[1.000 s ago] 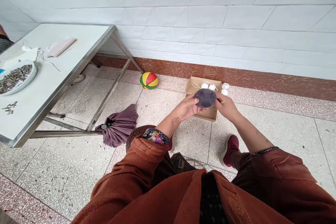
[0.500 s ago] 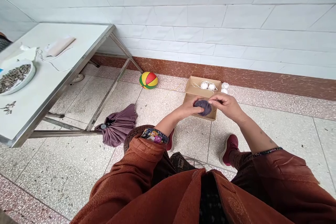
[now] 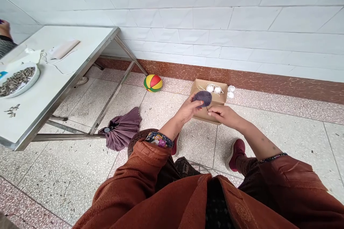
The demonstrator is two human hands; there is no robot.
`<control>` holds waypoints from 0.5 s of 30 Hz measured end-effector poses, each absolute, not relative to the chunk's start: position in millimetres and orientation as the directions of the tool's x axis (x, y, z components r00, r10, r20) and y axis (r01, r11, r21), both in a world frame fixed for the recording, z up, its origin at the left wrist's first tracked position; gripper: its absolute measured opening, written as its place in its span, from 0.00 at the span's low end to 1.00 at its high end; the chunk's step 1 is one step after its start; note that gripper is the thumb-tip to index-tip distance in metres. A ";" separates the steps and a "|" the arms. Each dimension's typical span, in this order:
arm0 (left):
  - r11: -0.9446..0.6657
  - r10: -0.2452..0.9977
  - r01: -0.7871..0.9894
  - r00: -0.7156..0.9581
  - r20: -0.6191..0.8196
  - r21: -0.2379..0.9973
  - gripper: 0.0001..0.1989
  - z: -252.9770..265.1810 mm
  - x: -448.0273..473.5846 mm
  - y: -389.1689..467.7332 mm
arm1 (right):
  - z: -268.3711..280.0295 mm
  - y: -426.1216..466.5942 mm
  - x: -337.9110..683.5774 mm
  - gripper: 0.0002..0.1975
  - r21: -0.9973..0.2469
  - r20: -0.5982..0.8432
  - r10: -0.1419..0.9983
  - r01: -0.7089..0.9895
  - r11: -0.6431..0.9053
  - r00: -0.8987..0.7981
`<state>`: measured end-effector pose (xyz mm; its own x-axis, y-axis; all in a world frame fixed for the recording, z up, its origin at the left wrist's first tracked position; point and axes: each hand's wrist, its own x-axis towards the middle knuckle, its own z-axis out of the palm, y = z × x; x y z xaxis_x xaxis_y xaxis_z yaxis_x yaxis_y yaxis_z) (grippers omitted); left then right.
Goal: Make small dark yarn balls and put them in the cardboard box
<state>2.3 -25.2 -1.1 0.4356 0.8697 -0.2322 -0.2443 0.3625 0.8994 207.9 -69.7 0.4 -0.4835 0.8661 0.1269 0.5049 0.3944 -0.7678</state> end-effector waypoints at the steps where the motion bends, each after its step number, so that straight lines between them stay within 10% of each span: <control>1: 0.332 0.885 -0.164 0.395 -0.246 0.929 0.29 -3.6 2.3 -24.5 | 5.0 -71.2 207.4 0.15 -0.794 0.133 0.858 0.464 0.392 -0.496; 7: 0.129 0.854 0.146 0.485 -0.185 0.981 0.32 -8.8 1.5 -25.4 | 20.5 -68.8 218.5 0.12 -0.900 0.166 0.950 0.352 0.256 -0.266; 15: 0.336 0.631 -0.176 0.771 -0.083 0.925 0.42 8.8 1.0 -34.9 | 1.5 -58.2 220.0 0.13 -0.881 0.128 0.979 0.435 0.186 -0.159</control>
